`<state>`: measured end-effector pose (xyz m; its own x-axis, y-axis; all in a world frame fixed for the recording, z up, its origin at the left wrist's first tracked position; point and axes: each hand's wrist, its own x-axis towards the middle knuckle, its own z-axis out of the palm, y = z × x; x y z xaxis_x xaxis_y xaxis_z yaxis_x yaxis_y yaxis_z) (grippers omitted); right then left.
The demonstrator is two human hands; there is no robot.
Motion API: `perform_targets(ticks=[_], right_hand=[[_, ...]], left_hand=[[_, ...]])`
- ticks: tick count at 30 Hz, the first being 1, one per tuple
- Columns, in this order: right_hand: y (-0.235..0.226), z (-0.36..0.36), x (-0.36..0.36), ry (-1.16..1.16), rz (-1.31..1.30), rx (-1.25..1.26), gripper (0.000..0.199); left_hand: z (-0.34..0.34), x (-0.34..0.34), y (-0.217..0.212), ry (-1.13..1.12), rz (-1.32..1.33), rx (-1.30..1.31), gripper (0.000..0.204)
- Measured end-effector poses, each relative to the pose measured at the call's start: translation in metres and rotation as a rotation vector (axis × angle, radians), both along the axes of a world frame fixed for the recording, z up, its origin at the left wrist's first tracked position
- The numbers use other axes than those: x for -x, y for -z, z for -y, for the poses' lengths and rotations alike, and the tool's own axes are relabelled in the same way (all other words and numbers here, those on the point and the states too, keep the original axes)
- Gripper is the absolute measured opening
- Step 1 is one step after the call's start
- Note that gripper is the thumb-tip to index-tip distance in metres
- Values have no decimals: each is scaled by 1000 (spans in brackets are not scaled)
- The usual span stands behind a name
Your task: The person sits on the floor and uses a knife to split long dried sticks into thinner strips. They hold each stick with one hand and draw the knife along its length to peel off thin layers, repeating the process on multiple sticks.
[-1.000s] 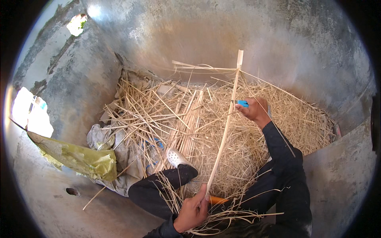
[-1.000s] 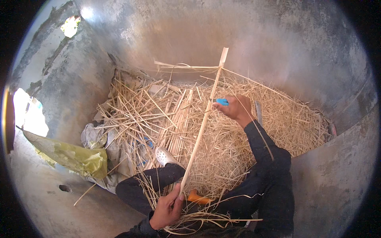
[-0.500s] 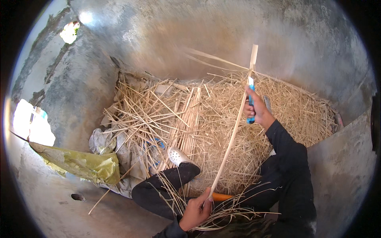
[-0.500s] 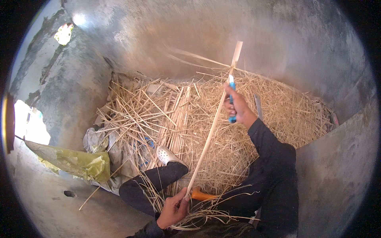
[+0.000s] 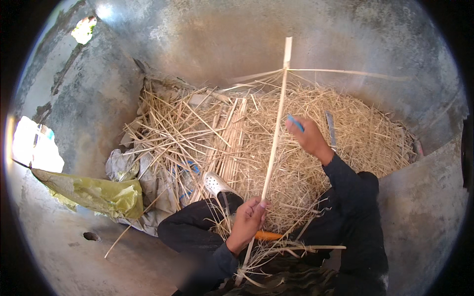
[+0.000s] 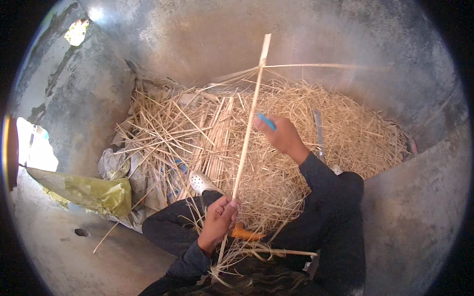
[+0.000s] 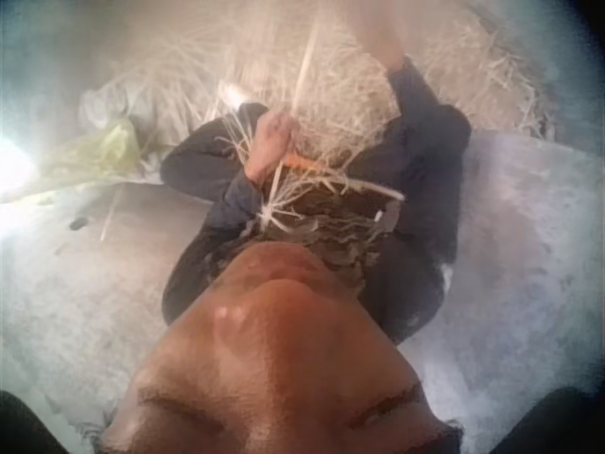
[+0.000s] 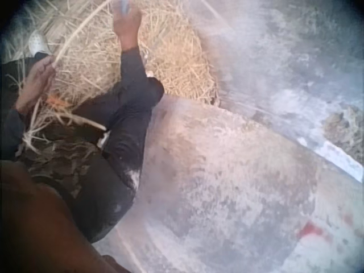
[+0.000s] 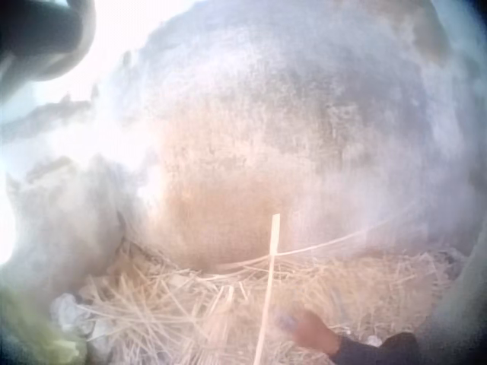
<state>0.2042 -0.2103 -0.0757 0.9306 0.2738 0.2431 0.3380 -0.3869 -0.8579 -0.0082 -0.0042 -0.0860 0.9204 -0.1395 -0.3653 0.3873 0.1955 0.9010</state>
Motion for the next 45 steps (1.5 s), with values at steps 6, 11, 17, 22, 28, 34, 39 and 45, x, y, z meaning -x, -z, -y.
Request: perform_targets(ticks=[6, 11, 17, 22, 28, 34, 39, 45], right_hand=[[-6, -22, 68, -218, 347, 690, 72], [4, -17, 43, -72, 498, 575, 69], [7, -30, 57, -141, 474, 553, 68], [12, -21, 19, 6, 443, 563, 75], [14, -39, 66, -204, 383, 515, 71], [4, -39, 53, -120, 599, 482, 75], [9, -22, 28, -37, 462, 539, 71], [8, -24, 21, -28, 594, 525, 71]], left_hand=[[-4, -15, -9, -72, 68, -118, 19], [-4, 0, -29, -53, 112, -268, 19], [-12, 7, -26, -53, 131, -253, 17], [-13, 29, -34, 22, 146, -265, 15], [-14, 31, -29, 2, 144, -226, 15], [-12, 28, -50, 29, 259, -492, 21], [-8, 36, -52, 33, 173, -359, 21], [-7, 36, -56, 46, 252, -458, 21]])
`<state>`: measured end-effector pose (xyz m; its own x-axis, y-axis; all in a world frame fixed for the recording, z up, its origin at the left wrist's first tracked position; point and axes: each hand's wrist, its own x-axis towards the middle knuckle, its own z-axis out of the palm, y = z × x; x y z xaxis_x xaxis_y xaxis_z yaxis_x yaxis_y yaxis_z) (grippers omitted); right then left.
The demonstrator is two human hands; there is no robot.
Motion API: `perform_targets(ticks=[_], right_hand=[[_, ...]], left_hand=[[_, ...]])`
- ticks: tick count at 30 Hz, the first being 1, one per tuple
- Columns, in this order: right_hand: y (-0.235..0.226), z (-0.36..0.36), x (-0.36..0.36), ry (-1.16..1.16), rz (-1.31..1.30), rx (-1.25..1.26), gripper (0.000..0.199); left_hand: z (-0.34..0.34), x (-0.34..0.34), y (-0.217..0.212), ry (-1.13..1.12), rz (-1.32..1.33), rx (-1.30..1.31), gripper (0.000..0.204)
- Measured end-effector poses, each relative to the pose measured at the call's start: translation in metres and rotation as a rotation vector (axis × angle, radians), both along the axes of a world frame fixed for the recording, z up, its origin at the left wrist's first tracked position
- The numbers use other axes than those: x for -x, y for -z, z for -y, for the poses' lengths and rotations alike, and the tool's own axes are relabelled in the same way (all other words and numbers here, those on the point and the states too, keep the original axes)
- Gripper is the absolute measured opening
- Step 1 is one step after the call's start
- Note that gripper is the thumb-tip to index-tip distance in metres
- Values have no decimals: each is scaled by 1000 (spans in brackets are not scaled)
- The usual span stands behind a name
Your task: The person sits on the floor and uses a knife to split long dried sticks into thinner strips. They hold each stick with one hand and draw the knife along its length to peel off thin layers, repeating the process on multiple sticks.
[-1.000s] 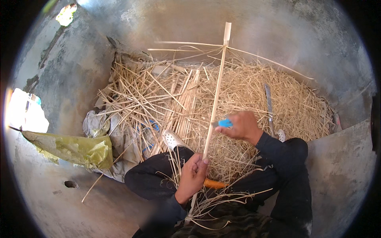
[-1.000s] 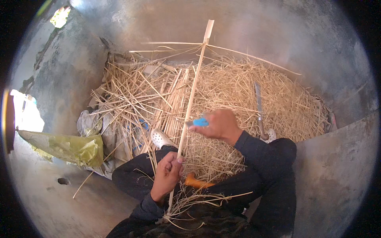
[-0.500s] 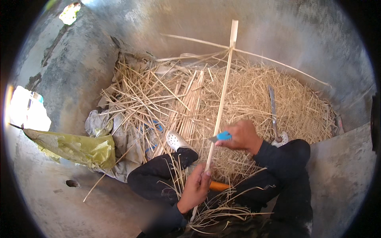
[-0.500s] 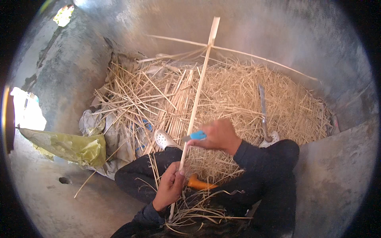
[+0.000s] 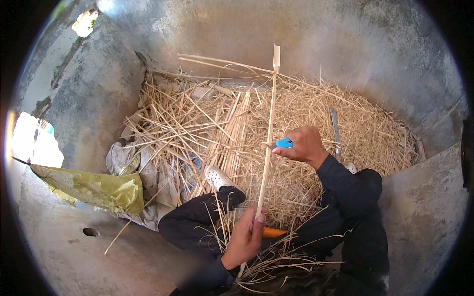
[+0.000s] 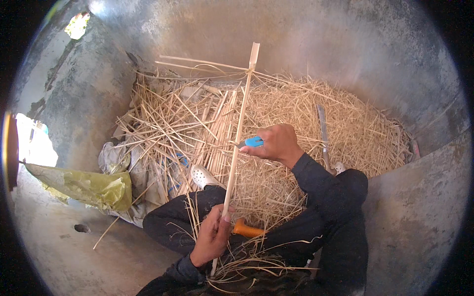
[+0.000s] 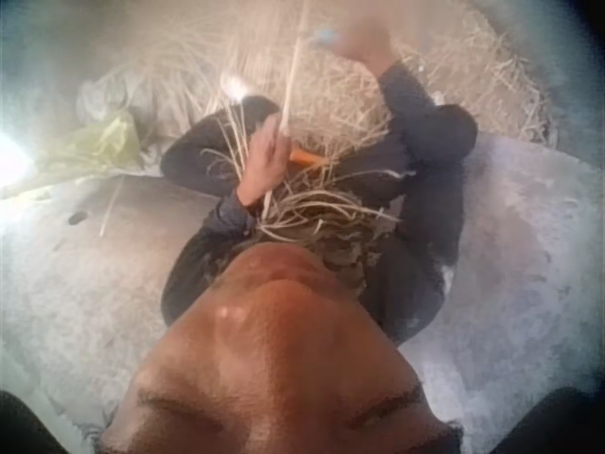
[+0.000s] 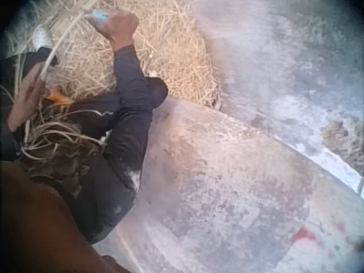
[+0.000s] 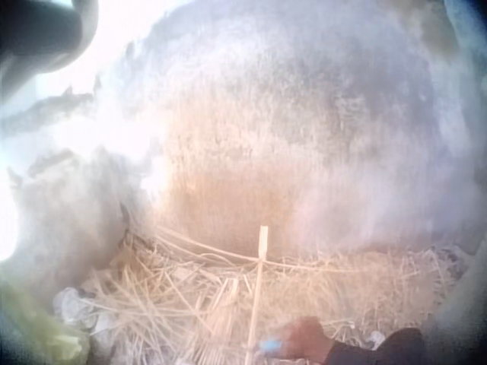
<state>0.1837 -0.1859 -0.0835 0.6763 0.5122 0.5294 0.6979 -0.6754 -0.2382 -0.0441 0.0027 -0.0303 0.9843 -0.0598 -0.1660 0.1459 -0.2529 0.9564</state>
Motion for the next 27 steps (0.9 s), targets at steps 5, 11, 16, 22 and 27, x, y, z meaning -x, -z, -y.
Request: perform_targets(ticks=[5, 11, 16, 22, 27], right_hand=[[33, 14, -47, 295, -60, -186, 70], [13, 43, -55, 267, -255, -164, 72], [-9, -7, 34, -12, -174, 52, 74], [-23, -4, 38, 54, -190, 16, 72], [-18, -16, 45, -102, 52, -10, 70]], left_hand=[[5, 15, 17, 150, 180, -63, 25], [-4, 1, 24, 36, -61, 122, 25], [-16, -34, 13, -56, 0, -25, 25], [-16, -42, 14, -153, 133, -205, 21], [-1, -45, 18, -138, 234, -275, 16]])
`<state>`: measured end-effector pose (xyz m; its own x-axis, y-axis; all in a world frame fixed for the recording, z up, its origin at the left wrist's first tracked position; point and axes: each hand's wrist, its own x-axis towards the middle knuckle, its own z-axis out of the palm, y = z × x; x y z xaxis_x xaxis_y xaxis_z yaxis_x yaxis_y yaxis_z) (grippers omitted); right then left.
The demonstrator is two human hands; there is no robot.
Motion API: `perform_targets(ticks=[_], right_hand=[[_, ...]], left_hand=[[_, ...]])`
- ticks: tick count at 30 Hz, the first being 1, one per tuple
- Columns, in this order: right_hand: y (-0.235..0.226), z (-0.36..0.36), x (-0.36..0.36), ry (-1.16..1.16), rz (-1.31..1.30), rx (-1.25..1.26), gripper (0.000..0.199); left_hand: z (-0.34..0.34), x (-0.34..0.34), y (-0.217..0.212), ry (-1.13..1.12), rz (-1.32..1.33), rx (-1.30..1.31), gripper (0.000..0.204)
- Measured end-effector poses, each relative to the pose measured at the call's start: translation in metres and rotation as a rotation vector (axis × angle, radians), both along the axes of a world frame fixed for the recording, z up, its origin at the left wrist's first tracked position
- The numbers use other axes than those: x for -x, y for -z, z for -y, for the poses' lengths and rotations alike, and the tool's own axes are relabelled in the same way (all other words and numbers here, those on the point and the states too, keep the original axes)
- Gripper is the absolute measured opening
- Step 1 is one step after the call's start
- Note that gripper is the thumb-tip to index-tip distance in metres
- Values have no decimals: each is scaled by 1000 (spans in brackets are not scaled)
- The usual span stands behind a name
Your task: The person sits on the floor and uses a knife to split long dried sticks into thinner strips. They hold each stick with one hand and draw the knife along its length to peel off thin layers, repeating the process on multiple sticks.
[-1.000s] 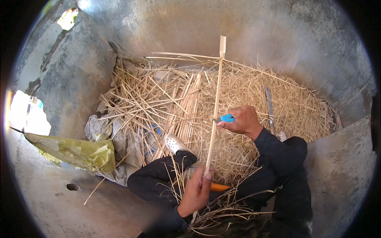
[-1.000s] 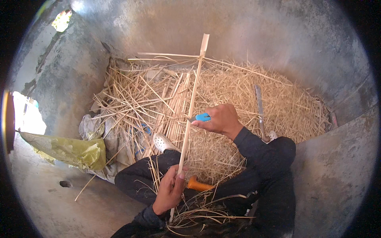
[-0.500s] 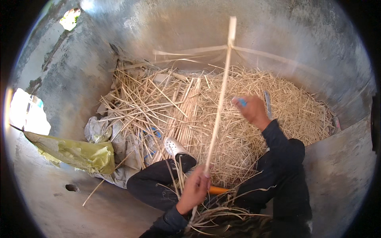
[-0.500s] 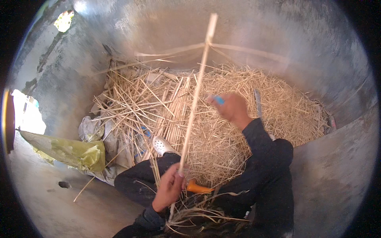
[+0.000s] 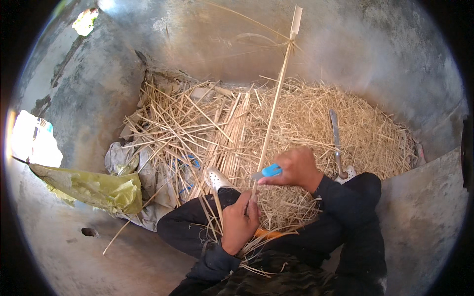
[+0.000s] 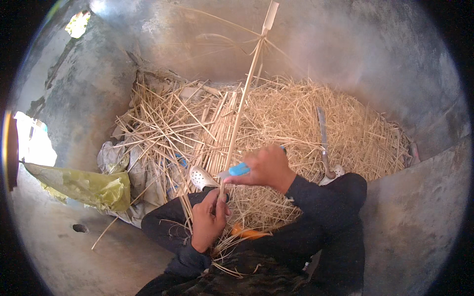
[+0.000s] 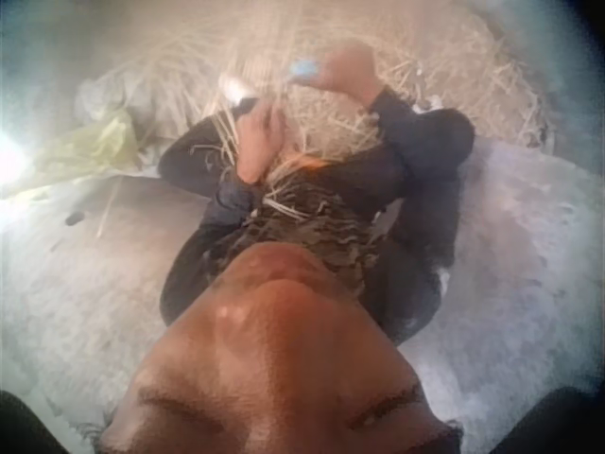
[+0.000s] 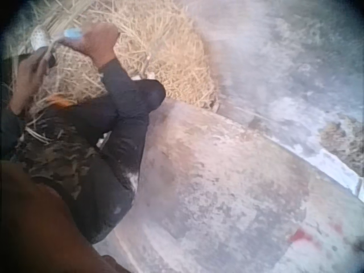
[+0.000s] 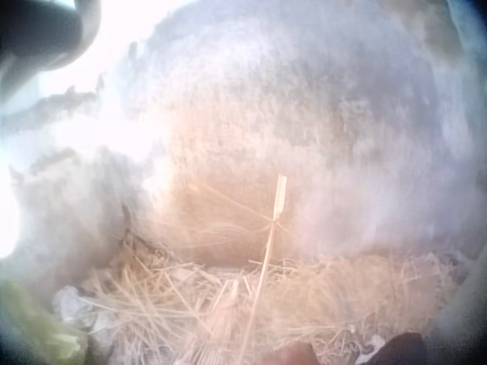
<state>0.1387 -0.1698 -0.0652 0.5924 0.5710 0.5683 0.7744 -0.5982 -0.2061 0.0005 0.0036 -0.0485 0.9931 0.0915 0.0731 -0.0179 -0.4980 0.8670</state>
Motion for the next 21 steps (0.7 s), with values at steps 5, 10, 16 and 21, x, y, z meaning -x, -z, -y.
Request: perform_targets(ticks=[5, 10, 16, 21], right_hand=[[7, 1, -20, 135, 18, -13, 73], [2, 7, -22, 153, -199, 71, 75], [11, 7, -29, 18, -16, 30, 76], [22, 27, -63, 280, -165, 64, 78]], left_hand=[[5, -3, -10, -23, 0, -42, 16], [5, 9, 3, 19, 37, -115, 19], [4, -2, 2, 18, 123, -262, 29], [4, 2, 1, 105, 155, -313, 35]])
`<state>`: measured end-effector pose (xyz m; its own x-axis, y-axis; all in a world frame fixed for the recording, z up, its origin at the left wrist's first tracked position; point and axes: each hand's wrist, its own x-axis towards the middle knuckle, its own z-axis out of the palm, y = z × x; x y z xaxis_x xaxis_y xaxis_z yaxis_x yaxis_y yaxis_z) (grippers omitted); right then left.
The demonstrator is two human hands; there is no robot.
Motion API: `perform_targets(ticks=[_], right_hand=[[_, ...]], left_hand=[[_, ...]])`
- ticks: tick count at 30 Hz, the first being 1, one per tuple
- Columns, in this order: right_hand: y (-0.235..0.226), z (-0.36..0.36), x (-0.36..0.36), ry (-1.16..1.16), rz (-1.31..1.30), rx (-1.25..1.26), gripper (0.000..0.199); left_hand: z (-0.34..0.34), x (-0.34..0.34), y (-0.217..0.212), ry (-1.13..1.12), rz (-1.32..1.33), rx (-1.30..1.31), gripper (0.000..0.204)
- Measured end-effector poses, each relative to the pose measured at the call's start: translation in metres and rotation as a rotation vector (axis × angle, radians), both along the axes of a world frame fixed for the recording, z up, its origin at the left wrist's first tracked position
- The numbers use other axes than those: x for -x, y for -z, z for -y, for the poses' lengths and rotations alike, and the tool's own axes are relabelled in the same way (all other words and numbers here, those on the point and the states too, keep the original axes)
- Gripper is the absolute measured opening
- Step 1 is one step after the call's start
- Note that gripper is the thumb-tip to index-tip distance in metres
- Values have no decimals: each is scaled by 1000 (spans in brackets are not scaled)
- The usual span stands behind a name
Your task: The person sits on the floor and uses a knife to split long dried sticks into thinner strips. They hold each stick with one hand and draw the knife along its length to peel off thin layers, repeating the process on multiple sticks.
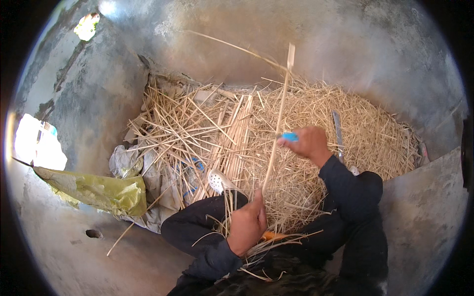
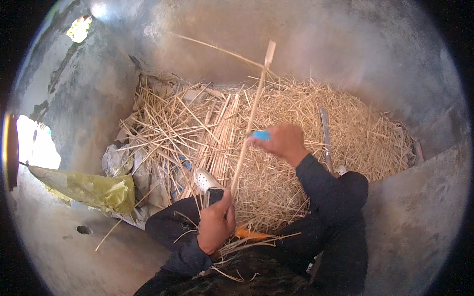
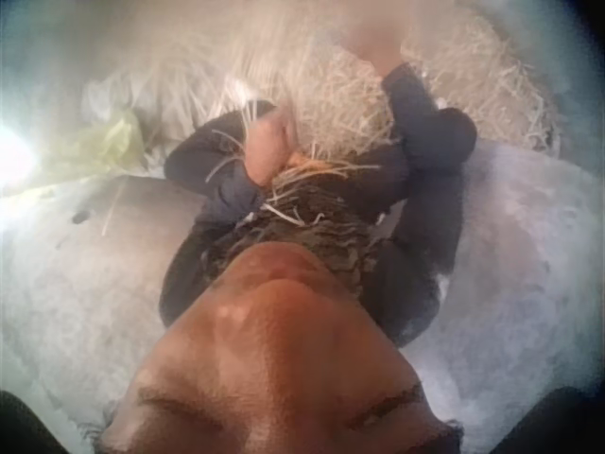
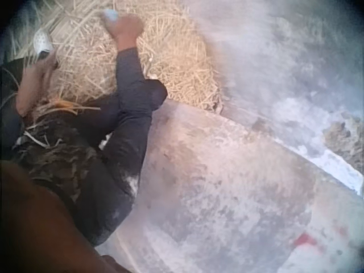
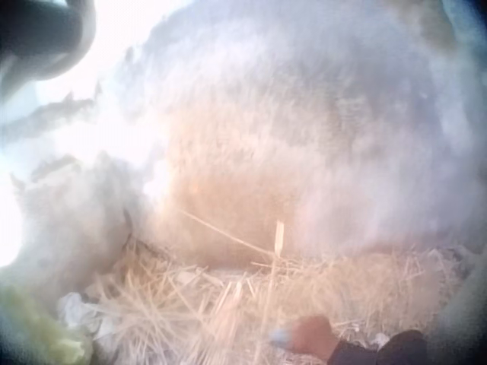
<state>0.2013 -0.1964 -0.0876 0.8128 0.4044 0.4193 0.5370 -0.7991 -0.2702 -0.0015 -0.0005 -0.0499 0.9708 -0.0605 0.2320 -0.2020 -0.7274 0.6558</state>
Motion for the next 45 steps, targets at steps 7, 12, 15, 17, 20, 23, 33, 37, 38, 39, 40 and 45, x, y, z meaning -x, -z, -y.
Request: perform_targets(ticks=[7, 12, 15, 17, 20, 23, 33, 37, 38, 39, 40, 45], right_hand=[[14, -4, 21, -31, -156, -1, 81], [9, 22, -21, 91, -197, -96, 78], [15, 22, -28, 95, -110, -45, 79], [21, 51, -58, 294, -189, -117, 81], [26, 74, -75, 421, -165, -81, 84], [13, 66, -65, 415, -213, -86, 85], [-16, -10, 73, -207, -141, 15, 79], [-21, -5, 45, -71, -115, -67, 76], [-20, -9, 57, -115, -134, -54, 75], [-20, -13, 67, -159, -148, -39, 74], [-21, -14, 71, -203, -162, -24, 73], [-16, 3, 20, 47, -152, -92, 73]], left_hand=[[2, 16, 13, 24, 0, 0, 39], [5, 43, 1, 86, -28, -34, 40], [4, 50, 3, 90, -57, -58, 41], [8, 56, -1, 154, -123, -97, 41], [6, 71, 4, 164, -25, -8, 39], [-11, 64, 13, 121, -287, 186, 35], [-2, 15, 1, -69, -379, 593, 37], [2, 27, 0, -97, -397, 594, 36], [3, 29, 2, -97, -373, 568, 35], [4, 28, 4, -95, -344, 543, 34], [6, 27, 5, -94, -315, 519, 32], [8, 41, -15, -53, -255, 400, 31]])
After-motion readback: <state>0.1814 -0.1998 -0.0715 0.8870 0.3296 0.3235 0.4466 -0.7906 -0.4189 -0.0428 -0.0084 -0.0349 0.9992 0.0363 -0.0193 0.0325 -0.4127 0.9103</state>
